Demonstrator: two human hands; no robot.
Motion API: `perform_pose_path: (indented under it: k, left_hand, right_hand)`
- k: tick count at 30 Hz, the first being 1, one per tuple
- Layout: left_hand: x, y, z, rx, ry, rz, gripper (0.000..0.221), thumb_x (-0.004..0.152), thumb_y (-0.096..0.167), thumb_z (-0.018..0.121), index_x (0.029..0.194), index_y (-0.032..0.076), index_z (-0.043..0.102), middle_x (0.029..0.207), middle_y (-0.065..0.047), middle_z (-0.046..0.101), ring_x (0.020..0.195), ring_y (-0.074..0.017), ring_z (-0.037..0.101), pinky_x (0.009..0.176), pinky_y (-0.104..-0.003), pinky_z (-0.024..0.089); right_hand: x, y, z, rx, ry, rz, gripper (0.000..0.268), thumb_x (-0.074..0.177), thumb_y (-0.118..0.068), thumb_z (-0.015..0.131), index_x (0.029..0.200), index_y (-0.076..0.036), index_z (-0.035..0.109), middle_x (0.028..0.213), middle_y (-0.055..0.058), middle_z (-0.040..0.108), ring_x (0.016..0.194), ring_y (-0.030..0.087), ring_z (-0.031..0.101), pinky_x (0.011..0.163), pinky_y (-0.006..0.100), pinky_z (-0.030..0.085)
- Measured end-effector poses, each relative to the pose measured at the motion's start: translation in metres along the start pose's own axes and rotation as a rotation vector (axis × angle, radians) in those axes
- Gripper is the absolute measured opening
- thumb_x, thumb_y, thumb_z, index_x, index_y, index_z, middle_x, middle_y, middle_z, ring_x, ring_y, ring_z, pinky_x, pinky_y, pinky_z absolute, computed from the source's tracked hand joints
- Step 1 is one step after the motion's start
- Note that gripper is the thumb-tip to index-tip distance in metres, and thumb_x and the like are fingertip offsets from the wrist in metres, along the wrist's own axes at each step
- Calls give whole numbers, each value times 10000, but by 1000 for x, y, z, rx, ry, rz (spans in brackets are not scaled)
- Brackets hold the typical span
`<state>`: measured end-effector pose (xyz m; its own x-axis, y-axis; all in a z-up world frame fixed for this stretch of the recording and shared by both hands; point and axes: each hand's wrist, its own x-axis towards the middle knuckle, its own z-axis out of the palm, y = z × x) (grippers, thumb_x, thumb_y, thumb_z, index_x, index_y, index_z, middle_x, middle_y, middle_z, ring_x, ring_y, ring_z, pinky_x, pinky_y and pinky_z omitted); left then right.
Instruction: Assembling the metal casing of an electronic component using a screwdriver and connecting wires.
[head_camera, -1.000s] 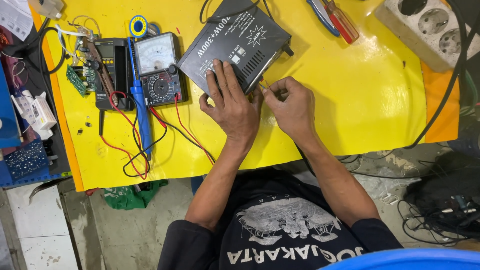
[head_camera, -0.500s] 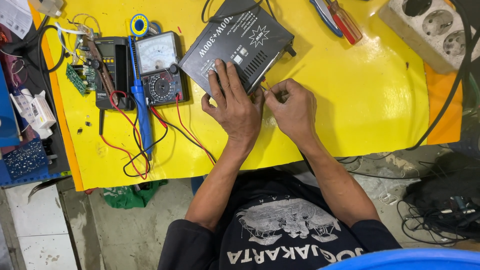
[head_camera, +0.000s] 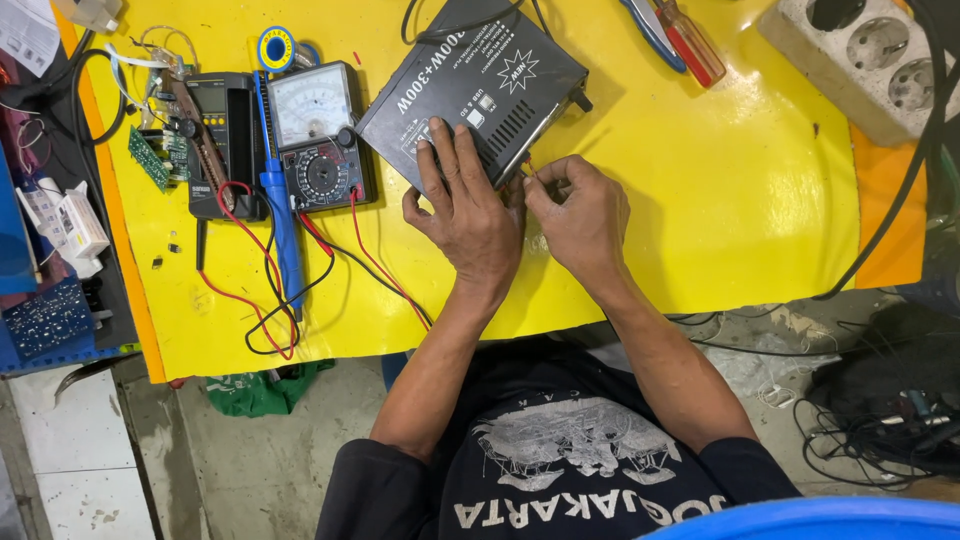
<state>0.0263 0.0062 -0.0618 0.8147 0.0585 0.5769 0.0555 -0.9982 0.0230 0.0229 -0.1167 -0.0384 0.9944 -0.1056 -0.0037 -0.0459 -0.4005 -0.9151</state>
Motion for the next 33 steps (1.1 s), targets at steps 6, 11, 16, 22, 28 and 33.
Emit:
perform_pose_path:
  k: [6,11,16,22,28,33]
  left_hand:
    - [-1,-2,0,-26,-20,7,786,918,470,794,1510,91,445,1620,-183,401,1479,-372,373,1041,-604,298]
    - [2,-5,-13,-59,-82,13,857,921,506,796,1552,85,398,1644,-186,364,1496,-386,340,1064,-610,292]
    - [7,0,-22,-50,-123,-4,908,927,514,810,1584,83,354,1646,-199,366,1508,-406,318,1097,-667,248]
    - [11,5,-20,66,-85,59,880,903,540,825,1542,101,407,1577,-252,431,1459,-476,368,1105,-773,157]
    - [10,8,-12,113,4,61,792,940,515,751,1512,65,437,1540,-264,472,1426,-497,431,1083,-834,146]
    - [10,11,-11,104,44,32,783,892,442,771,1486,43,454,1523,-249,508,1414,-490,461,1088,-847,120]
  right_hand:
    - [2,-3,-5,46,-3,-80,135,950,-127,753,988,2,736,895,183,734,786,342,739,609,427,546]
    - [3,-3,-13,105,-16,-87,113,1000,-127,720,1019,-17,738,899,175,732,803,321,735,627,394,558]
    - [1,-8,-14,123,-19,-27,143,1003,-91,707,1090,18,673,917,196,736,780,288,708,626,391,535]
    - [4,-1,-10,218,5,-19,50,997,-65,718,1027,-32,742,840,127,727,749,177,656,607,315,521]
    - [6,0,-10,214,20,-46,49,986,-64,742,1021,-41,767,833,127,722,747,183,663,595,299,536]
    - [9,2,-9,190,33,-95,56,960,-40,753,1008,-21,773,863,151,718,809,238,690,640,323,551]
